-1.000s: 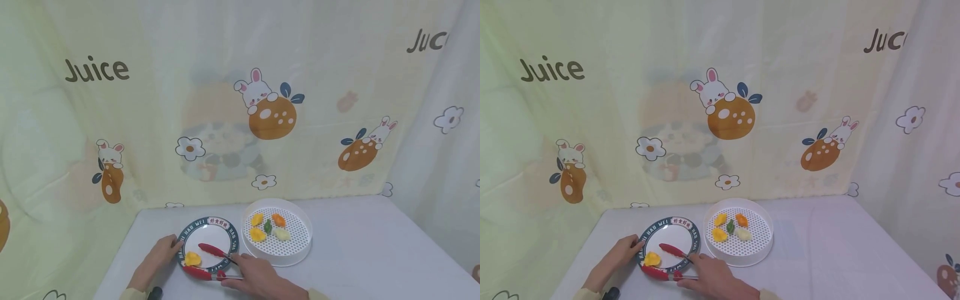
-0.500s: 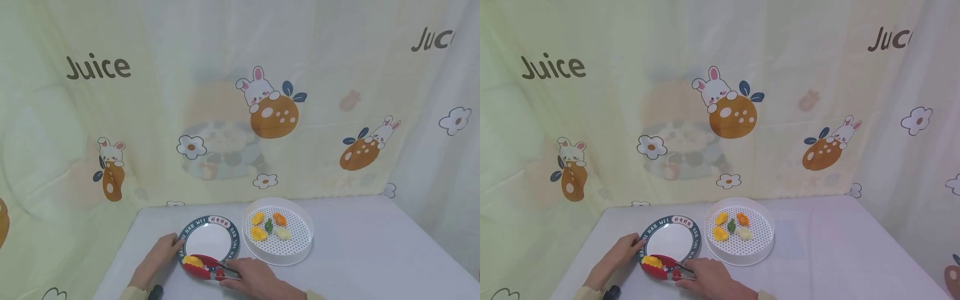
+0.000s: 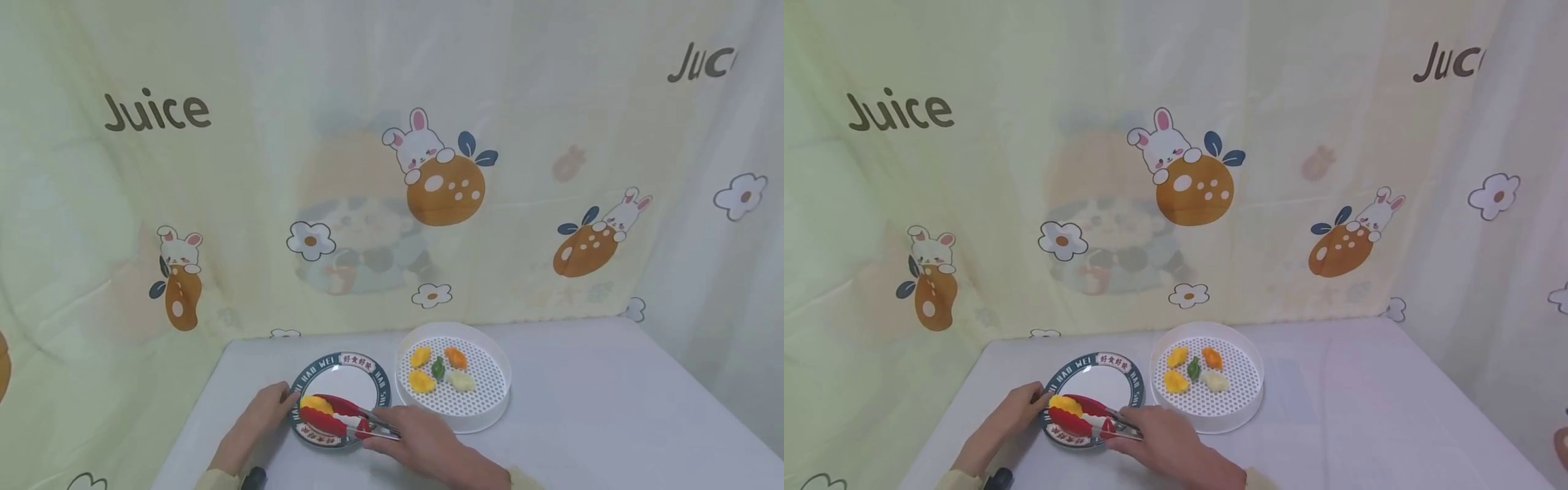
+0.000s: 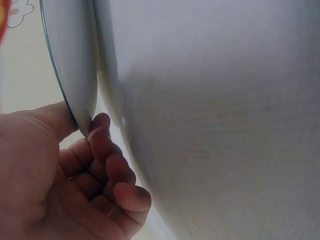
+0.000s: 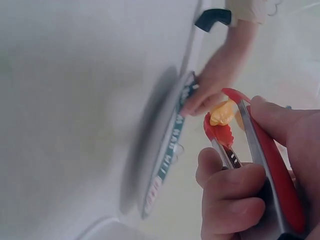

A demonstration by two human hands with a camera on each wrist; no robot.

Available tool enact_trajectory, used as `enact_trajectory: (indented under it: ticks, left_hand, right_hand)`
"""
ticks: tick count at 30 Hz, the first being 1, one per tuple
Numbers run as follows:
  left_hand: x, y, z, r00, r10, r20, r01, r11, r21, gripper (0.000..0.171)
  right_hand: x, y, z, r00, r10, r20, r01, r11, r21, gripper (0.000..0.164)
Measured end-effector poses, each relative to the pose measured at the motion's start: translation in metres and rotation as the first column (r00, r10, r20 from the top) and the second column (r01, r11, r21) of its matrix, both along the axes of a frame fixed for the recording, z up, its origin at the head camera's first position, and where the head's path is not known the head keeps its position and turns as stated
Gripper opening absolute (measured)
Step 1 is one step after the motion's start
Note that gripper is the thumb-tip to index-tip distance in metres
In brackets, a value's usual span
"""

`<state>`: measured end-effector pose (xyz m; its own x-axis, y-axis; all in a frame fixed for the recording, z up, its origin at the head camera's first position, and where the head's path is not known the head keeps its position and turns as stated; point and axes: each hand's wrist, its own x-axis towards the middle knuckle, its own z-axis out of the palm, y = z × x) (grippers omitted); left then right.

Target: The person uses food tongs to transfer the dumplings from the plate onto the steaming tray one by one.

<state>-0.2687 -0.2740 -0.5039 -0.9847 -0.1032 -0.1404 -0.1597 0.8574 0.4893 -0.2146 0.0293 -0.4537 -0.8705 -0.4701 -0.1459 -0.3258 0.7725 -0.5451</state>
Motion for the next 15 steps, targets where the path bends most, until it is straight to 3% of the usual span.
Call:
enact_trajectory:
  ticks: [15]
  left_hand:
    - [0.000,0.001,0.001,1.000,0.006,0.013,-0.006,1.000,-0.010,0.022]
  right_hand:
    - [0.003,0.028,0.020,0.996,-0.074,-0.054,0.074,0.997,-0.012,0.071]
